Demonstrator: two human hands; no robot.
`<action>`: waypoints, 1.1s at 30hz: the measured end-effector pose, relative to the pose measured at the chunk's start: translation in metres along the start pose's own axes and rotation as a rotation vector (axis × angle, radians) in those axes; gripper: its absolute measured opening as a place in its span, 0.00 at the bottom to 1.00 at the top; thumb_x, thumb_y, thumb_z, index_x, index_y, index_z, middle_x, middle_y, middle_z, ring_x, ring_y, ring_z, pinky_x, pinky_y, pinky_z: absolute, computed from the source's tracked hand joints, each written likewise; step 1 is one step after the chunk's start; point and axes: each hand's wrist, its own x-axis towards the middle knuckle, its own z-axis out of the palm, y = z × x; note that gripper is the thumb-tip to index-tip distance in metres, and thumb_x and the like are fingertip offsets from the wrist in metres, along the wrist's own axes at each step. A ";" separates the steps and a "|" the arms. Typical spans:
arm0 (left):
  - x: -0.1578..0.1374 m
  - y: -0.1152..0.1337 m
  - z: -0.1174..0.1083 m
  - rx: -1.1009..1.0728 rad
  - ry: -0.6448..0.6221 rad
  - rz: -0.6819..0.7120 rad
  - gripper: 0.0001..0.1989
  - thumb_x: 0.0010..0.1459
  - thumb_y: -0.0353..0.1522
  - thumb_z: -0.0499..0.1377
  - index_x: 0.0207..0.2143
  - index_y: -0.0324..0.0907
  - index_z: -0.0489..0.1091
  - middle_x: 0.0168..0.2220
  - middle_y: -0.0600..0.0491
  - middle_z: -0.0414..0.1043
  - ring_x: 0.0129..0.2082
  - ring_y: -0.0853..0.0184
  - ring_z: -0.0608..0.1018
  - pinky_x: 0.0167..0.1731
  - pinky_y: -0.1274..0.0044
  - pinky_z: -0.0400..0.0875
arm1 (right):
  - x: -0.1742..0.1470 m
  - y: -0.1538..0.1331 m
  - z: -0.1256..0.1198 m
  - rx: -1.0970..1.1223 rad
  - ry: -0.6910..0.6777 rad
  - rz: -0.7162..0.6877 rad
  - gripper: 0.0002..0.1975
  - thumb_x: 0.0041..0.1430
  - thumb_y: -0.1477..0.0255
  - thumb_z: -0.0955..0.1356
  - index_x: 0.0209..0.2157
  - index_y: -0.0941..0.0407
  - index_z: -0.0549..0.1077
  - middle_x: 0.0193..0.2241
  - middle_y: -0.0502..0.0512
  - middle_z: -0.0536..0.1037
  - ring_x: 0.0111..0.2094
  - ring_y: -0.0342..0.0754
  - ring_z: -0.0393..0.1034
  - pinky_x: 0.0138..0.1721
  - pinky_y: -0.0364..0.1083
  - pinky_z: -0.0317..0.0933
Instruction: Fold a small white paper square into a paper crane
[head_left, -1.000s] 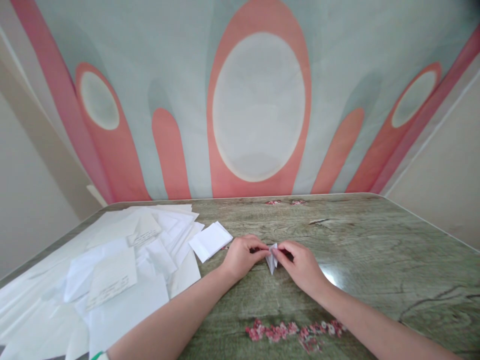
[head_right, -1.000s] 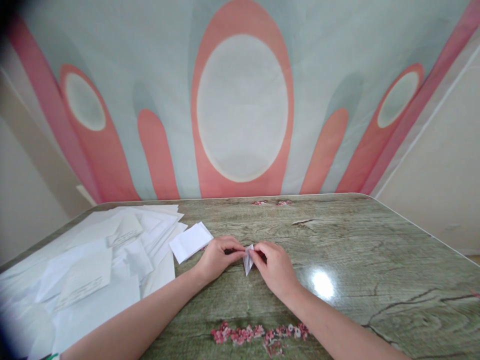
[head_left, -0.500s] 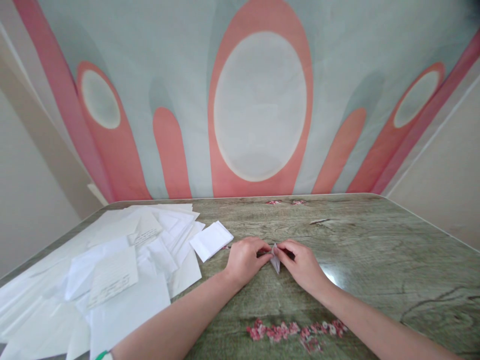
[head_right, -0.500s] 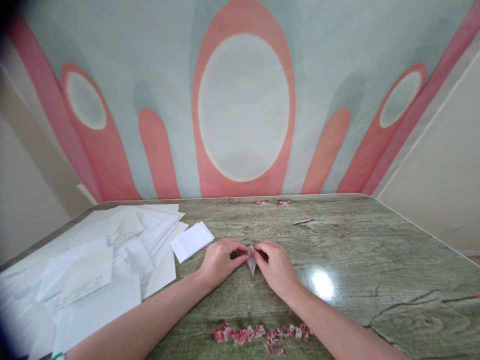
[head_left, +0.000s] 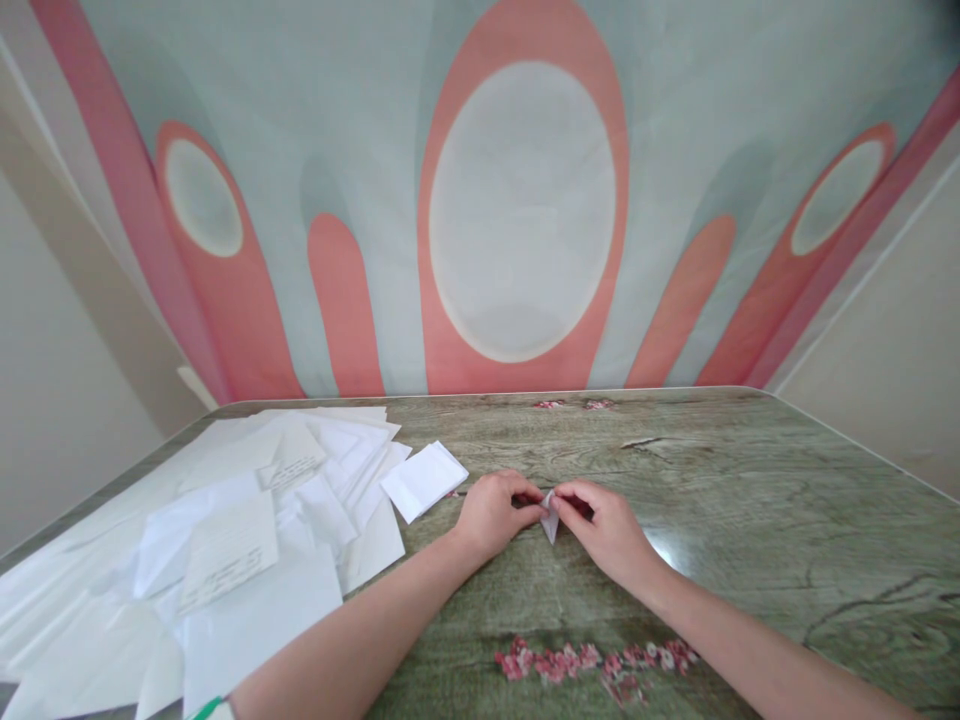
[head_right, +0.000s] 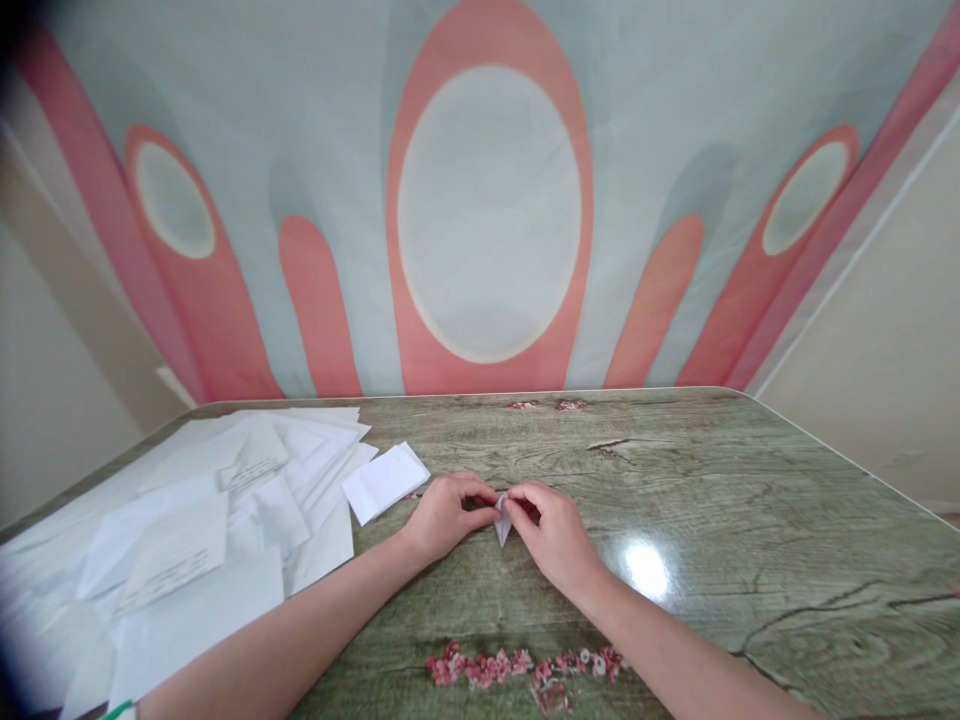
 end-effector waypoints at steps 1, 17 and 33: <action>0.001 -0.001 0.000 -0.012 -0.001 0.001 0.06 0.50 0.34 0.60 0.32 0.46 0.75 0.29 0.56 0.73 0.31 0.69 0.73 0.33 0.81 0.65 | -0.001 -0.001 0.000 -0.004 -0.006 -0.001 0.08 0.56 0.72 0.63 0.30 0.56 0.73 0.27 0.51 0.75 0.28 0.45 0.68 0.31 0.43 0.60; 0.003 0.001 0.002 0.001 0.004 -0.061 0.06 0.46 0.30 0.59 0.29 0.44 0.75 0.27 0.57 0.72 0.29 0.69 0.72 0.30 0.81 0.65 | 0.000 -0.003 0.005 -0.103 0.003 -0.044 0.07 0.56 0.71 0.63 0.28 0.56 0.71 0.24 0.50 0.72 0.25 0.44 0.65 0.28 0.42 0.58; 0.001 0.001 0.002 0.012 0.013 -0.062 0.07 0.50 0.34 0.58 0.29 0.43 0.75 0.27 0.56 0.73 0.29 0.69 0.73 0.30 0.80 0.65 | -0.002 -0.007 0.000 -0.125 -0.007 -0.127 0.13 0.61 0.71 0.60 0.27 0.56 0.72 0.25 0.52 0.72 0.28 0.46 0.67 0.31 0.43 0.60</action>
